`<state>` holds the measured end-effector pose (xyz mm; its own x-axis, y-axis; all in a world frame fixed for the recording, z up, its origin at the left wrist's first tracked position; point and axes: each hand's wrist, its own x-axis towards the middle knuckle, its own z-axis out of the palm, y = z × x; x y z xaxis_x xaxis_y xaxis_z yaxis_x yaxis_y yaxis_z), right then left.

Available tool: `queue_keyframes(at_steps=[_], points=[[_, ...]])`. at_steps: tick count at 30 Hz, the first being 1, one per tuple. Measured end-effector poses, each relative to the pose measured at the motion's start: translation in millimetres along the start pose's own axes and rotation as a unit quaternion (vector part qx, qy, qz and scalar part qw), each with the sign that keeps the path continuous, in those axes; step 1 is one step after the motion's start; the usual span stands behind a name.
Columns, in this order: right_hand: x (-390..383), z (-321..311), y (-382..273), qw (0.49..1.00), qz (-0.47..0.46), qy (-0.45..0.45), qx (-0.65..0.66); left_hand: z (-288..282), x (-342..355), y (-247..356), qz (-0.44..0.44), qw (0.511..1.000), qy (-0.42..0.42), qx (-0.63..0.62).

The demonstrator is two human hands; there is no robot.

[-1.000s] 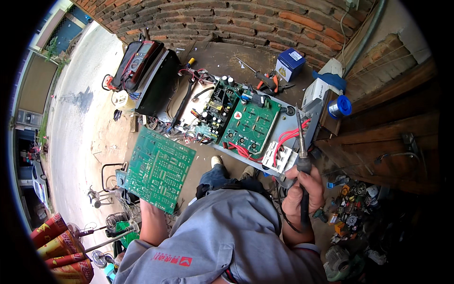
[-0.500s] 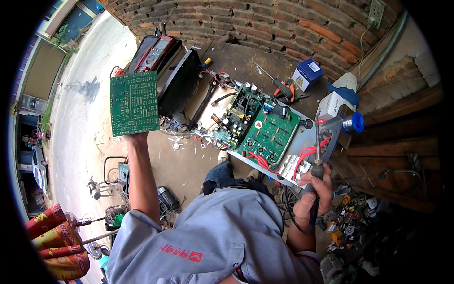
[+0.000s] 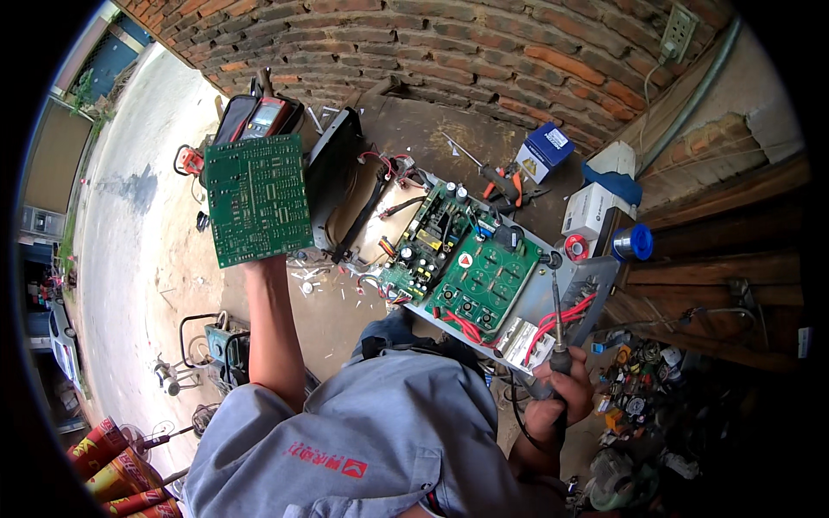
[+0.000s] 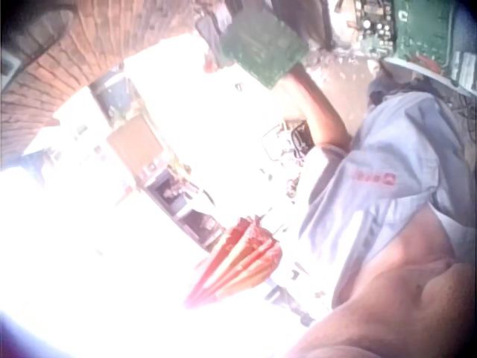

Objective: The person uses a multimeter to test various points on a green circuit board. They hold the board with one hand and probe specific components with the multimeter leads. The person flips the board over to inspect the other side and continues testing different areas.

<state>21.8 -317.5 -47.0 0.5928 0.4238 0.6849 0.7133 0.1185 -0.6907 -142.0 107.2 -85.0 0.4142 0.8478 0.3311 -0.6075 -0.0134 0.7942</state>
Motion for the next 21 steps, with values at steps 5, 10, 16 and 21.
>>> queue_keyframes(at_steps=[5, 10, 16, 21], points=[[-2.9, 17.4, -10.2, 0.998, -0.051, 0.024, 0.010, -5.8, 42.5, -13.4, -0.075, 0.995, 0.004, -0.067], [-14.0, 25.1, -16.7, 0.997, -0.056, 0.055, 0.026, 3.7, 54.3, -9.3, -0.111, 0.993, 0.024, -0.037], [-3.5, 21.5, -16.5, 0.997, -0.053, 0.048, 0.013, -9.0, 47.6, -7.8, -0.123, 0.985, -0.043, -0.109], [28.3, 24.2, 13.3, 0.998, -0.049, 0.038, 0.020, 1.6, 49.7, 0.0, -0.102, 0.988, -0.043, -0.111]])
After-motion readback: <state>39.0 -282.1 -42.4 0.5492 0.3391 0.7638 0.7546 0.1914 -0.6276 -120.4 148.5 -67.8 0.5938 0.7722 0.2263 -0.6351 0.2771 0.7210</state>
